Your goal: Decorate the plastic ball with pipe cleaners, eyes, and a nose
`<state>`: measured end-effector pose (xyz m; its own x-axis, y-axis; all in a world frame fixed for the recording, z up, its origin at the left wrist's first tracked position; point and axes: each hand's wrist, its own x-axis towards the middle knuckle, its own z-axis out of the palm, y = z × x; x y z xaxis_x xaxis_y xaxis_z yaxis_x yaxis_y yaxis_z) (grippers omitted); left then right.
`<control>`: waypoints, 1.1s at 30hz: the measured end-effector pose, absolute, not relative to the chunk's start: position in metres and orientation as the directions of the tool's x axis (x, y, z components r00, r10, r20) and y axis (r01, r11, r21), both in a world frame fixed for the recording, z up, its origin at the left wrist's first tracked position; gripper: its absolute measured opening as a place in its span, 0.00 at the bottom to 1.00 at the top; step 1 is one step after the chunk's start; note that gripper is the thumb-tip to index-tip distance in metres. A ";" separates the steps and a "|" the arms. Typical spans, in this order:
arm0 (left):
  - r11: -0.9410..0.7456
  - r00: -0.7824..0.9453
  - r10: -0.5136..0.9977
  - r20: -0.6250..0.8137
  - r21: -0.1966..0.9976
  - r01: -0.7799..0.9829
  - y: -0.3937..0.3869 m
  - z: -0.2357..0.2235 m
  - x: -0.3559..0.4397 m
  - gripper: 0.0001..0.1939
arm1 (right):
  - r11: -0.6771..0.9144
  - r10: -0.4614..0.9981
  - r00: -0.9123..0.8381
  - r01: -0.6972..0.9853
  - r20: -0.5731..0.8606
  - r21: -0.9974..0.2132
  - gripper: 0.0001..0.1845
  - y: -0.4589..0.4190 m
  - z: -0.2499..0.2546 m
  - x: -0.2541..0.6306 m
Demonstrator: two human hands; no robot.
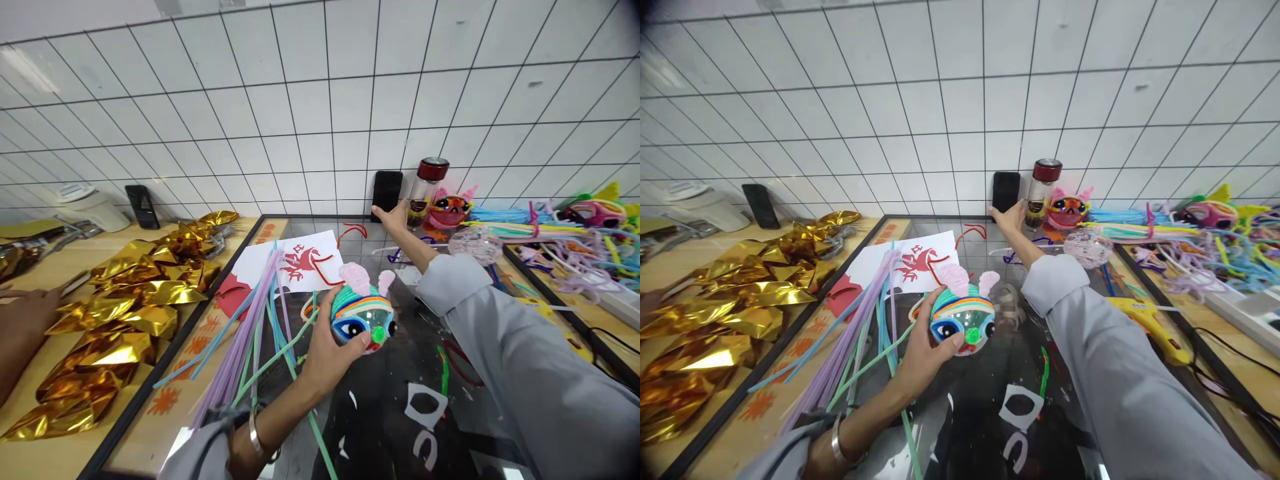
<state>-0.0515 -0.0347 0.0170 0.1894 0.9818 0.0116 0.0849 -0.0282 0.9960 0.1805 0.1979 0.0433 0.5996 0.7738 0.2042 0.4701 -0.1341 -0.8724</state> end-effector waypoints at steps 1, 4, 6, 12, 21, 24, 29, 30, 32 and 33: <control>-0.017 0.198 0.980 0.001 0.997 0.078 -0.034 0.017 -0.052 0.43 | -0.143 0.762 0.615 0.463 0.201 -0.875 0.56 0.208 0.041 0.183; 0.024 0.225 0.974 -0.031 0.999 0.036 -0.033 0.017 -0.053 0.44 | -0.171 0.735 0.653 0.441 0.184 -0.881 0.56 0.232 0.034 0.187; 0.047 0.234 0.971 -0.048 0.999 0.013 -0.033 0.017 -0.053 0.46 | -0.199 0.711 0.684 0.419 0.163 -0.886 0.55 0.245 0.029 0.187; 0.041 0.237 0.971 -0.029 0.998 -0.043 -0.032 0.012 -0.054 0.47 | -0.238 0.632 0.762 0.363 0.140 -0.901 0.55 0.264 0.017 0.187; 0.043 0.189 0.982 -0.031 0.997 -0.059 -0.032 0.012 -0.055 0.46 | -0.265 0.589 0.799 0.333 0.122 -0.905 0.53 0.274 0.013 0.182; 0.071 0.202 0.978 -0.055 0.995 -0.074 -0.032 0.013 -0.055 0.46 | -0.234 0.591 0.797 0.318 0.126 -0.919 0.49 0.274 0.015 0.178; 0.074 0.184 0.982 -0.046 0.986 -0.149 -0.030 0.007 -0.056 0.46 | -0.263 0.617 0.782 0.311 0.089 -0.913 0.45 0.252 0.025 0.172; 0.079 0.177 0.983 -0.047 0.980 -0.182 -0.029 0.006 -0.057 0.47 | -0.269 0.625 0.777 0.313 0.082 -0.911 0.46 0.243 0.027 0.171; 0.114 0.163 0.984 -0.065 0.942 -0.314 -0.024 0.007 -0.060 0.46 | -0.259 0.656 0.750 0.329 0.084 -0.908 0.46 0.220 0.030 0.169; 0.119 0.158 0.986 -0.060 0.909 -0.400 -0.022 0.010 -0.061 0.46 | -0.247 0.683 0.725 0.341 0.086 -0.907 0.45 0.206 0.031 0.169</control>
<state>-0.0611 -0.0220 0.0097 0.1576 0.9857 -0.0595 -0.4000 0.1188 0.9088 0.1687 0.2059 0.0310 0.7250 0.6833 0.0862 0.3410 -0.2473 -0.9070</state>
